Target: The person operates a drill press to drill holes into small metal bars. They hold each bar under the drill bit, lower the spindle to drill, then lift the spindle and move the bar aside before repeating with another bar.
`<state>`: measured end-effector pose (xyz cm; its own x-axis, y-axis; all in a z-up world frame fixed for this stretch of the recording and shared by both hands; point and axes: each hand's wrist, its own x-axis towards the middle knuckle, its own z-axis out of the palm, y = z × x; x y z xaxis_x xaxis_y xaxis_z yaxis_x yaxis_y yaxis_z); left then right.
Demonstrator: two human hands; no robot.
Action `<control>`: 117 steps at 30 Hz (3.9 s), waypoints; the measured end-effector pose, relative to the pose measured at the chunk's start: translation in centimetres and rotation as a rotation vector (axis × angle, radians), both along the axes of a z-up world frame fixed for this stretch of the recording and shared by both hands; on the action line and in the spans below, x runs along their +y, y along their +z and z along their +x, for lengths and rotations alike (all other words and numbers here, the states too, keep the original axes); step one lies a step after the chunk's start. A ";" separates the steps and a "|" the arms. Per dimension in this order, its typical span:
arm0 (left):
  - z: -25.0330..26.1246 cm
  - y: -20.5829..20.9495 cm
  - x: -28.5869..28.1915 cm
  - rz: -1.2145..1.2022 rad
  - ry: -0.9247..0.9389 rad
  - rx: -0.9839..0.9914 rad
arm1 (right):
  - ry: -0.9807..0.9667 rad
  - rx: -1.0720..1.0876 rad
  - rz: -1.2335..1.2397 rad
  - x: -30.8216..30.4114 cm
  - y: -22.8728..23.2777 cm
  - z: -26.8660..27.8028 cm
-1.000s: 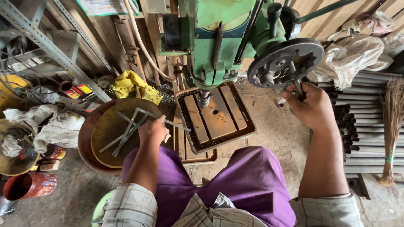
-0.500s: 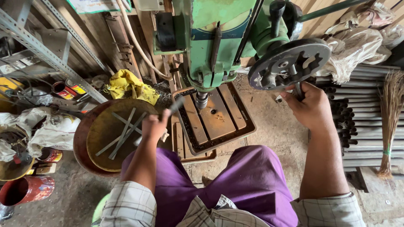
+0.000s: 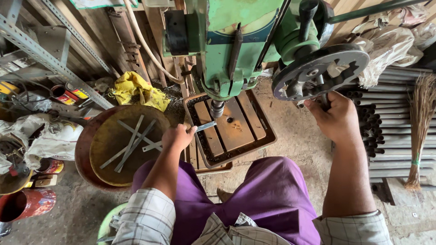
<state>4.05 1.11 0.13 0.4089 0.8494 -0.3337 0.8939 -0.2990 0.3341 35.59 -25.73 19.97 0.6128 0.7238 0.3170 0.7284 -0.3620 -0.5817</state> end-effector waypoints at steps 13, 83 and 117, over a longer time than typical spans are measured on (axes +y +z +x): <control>-0.1 0.3 -0.3 0.008 -0.004 -0.011 | 0.017 0.004 0.031 0.1 -0.8 0.3; -0.9 -0.2 -0.4 0.053 0.000 -0.076 | -0.072 -0.237 0.324 3.9 -5.9 0.9; -1.5 0.7 -1.1 0.005 -0.008 -0.093 | -0.072 -0.222 0.375 5.2 -7.5 1.5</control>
